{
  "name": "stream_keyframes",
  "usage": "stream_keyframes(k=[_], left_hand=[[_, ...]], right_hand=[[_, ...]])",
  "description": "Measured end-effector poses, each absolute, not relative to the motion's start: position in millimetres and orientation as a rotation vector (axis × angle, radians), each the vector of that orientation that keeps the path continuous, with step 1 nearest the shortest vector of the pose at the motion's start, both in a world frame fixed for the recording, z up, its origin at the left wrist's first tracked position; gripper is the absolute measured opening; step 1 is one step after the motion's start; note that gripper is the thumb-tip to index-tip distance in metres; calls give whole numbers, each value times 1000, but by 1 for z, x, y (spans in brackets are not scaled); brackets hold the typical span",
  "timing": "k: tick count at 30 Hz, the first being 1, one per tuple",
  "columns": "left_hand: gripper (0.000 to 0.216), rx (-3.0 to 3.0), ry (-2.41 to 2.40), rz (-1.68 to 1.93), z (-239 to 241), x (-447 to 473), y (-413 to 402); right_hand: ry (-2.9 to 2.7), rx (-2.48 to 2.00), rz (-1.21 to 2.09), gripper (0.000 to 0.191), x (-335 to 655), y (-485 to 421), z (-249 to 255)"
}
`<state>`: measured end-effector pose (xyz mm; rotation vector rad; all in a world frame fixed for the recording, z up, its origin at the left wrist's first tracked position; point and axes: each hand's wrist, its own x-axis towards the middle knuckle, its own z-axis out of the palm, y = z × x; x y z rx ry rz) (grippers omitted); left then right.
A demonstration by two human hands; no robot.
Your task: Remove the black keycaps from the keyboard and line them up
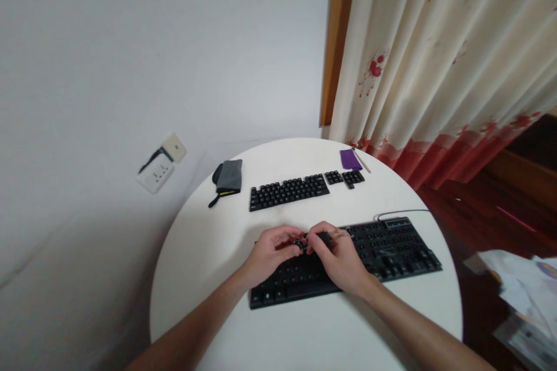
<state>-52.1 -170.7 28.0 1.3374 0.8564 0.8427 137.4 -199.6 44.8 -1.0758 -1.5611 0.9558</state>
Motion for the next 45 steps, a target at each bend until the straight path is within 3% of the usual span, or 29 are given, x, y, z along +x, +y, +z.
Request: stream_keyframes(k=[13,25,31,38,45], left_hand=[[21,1390,878,766,23,-49,-172],[21,1428,879,910,20,-47,-169],[17,1390,947,962,25,-47,-169],[20,1376,1007,1003,24,-49,-168],[19,1386,874,955,28,-48,-170]], right_hand=[[-1935,-1032,674,15,135,-212,35],[-1494,-1239,780,20,134,-202,28],[-1400,-1241,765,32,141,-201,35],[-1758,-1038,775,20,143,-200,35],[-1906,-1119,719,17,138,-207,32]])
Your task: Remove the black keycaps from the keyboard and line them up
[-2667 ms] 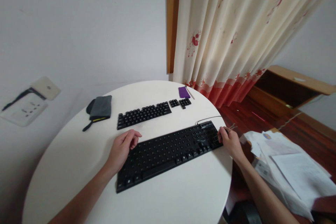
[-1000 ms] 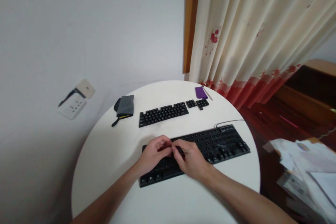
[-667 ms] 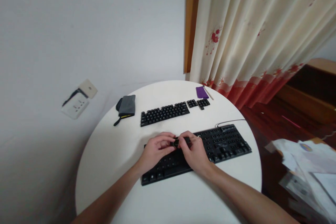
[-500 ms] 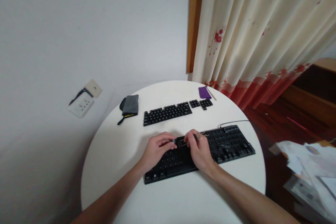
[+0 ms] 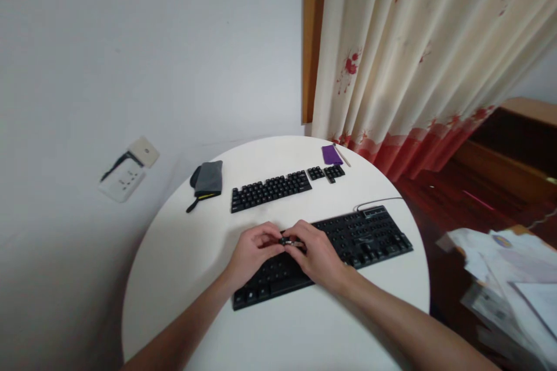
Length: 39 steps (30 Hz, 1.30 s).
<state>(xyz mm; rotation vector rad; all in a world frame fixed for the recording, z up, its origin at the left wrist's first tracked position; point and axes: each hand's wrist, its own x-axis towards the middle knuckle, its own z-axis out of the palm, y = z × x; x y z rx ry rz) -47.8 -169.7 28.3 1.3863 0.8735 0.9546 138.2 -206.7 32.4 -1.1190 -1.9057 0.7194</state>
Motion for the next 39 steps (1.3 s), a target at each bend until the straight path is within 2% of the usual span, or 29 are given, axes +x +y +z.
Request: stream_keyframes(k=[4,7,11,13,23,28,39], left_hand=[[24,1415,941,925,29,-52,-168],[22,1450,1005,1029,27,-56,-164],[30,1410,1016,1085,23,-59,-160],[32,1397,1021,1078,21,-59,-159],[37,1325,1065,1092,21,-59,-158],[39,1320,1084,1083,20,-59,-158],[39,1311,1090,1065,20,-59,-158]], right_hand=[[-1897,-1144,667,11,156,-195,43],[-1860,-1334,512,4,198,-160,53],[-1748,-1875,380,16,270,-98,47],[-1731,-1966,372,16,295,-75,37],[-1706,-2117,369,26,314,-47,3],[-1662,-2184,361,14,313,-43,-1],[-1651,-2174,380,14,305,-35,-1]])
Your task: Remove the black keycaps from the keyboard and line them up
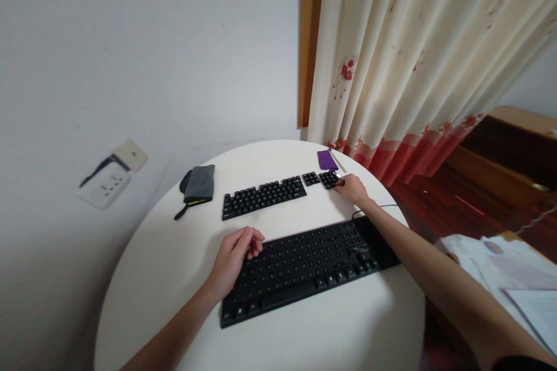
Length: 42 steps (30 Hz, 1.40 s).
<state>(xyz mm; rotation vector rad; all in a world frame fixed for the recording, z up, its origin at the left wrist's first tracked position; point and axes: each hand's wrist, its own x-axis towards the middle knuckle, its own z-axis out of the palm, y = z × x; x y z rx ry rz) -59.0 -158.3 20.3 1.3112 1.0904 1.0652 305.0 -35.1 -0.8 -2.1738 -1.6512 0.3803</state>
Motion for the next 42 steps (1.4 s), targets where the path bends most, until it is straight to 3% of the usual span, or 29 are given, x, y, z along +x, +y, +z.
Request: stream_keyframes(k=[20,26,31,35,42], left_hand=[[39,1334,1107,1056,21,-60,-158],[40,1329,1118,1051,22,-59,-158],[40,1321,1124,1041,21,-59,-158],[41,1333,1131,1036,22,-59,-157],[40,1350,1140,1041,22,-59,-156]], right_hand=[[-1674,-2078,392,14,303,-37,-2],[-1601,-1998,348,16,304,-47,18],[-1507,-1778,382,55,311,-96,54],[-1428,-1640,364,56,307,-165,66],[-1359,-1678,752,40,303,-234,34]])
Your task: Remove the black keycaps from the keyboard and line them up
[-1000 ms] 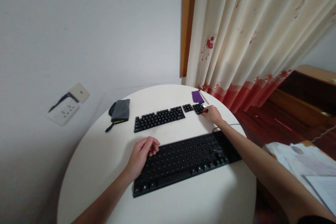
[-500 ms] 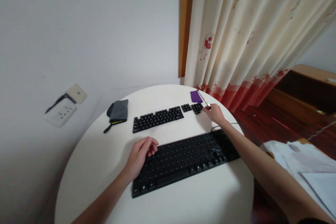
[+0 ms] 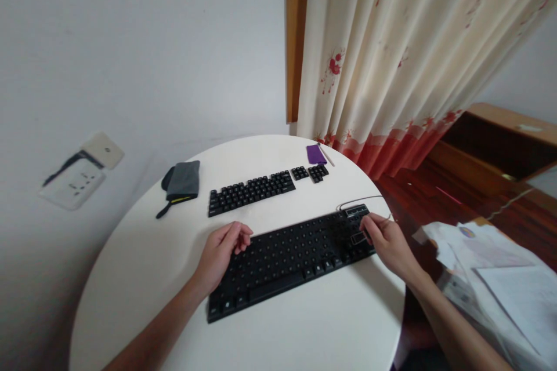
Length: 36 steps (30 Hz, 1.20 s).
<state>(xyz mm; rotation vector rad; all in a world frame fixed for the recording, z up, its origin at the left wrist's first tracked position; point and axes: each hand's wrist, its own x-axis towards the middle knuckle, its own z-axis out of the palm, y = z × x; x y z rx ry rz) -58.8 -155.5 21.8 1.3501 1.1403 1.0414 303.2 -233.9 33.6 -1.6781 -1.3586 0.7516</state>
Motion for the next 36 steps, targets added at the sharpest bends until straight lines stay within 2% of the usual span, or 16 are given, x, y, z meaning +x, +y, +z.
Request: stream_keyframes(k=[6,12,21,28,36], left_hand=[[40,1348,1149,1060,22,-58,-156],[40,1338,1151,1071,22,-57,-155],[38,1334,1132,1066,15,-60,-152],[36,1352,1132,1065,16,-60,-153],[39,1352,1132,1068,17,-59,-153]], right_hand=[[-1349,-1662,798,37,307,-234,8],[-1481,-1701,767,40,299,-230,10],[-1842,-1891,308,32,284,-239,14],[-1544,-1723,729,38,298,-233,6],[-1208,-1608,896,42,304,-228,-1]])
